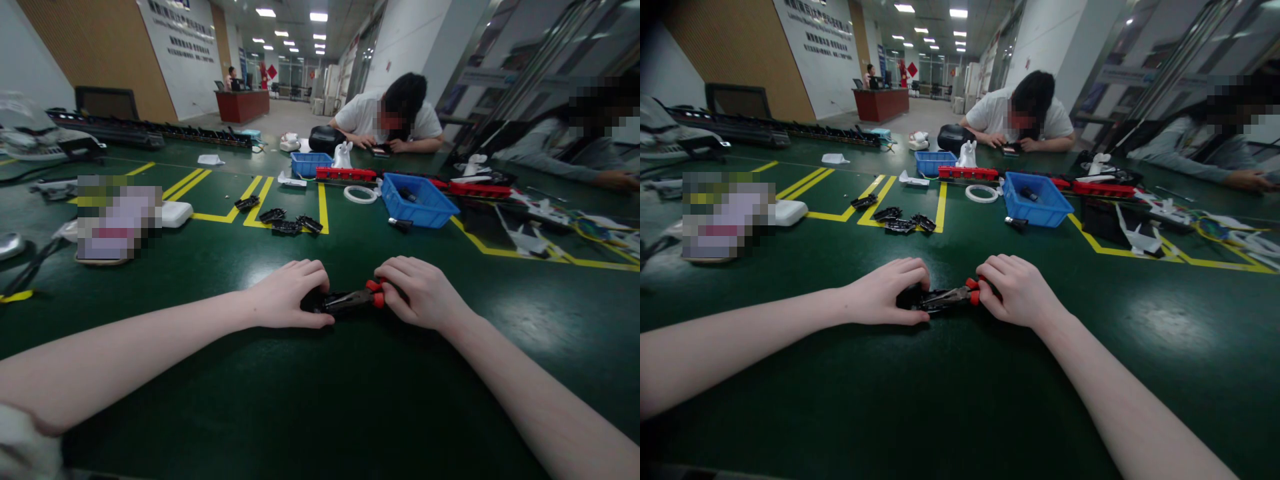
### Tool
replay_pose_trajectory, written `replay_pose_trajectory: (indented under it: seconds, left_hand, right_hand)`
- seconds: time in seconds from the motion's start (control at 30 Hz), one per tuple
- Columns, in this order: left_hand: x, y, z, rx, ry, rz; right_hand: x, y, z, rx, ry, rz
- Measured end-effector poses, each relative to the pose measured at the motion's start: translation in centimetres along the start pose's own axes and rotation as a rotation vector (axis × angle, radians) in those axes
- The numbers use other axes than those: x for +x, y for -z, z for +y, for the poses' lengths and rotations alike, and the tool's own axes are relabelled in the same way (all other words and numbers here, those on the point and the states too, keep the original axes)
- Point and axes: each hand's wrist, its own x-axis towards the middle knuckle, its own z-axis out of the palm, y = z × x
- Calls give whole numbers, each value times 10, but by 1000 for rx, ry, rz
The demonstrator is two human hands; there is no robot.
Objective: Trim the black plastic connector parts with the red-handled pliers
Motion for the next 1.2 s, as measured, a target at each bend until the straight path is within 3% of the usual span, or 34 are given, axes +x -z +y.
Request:
replay_pose_trajectory:
  seconds: [1.2]
  left_hand:
    - [1, 2, 0, -7, -6, -17]
  right_hand:
    - [-2, 1, 0, 85, -112, -37]
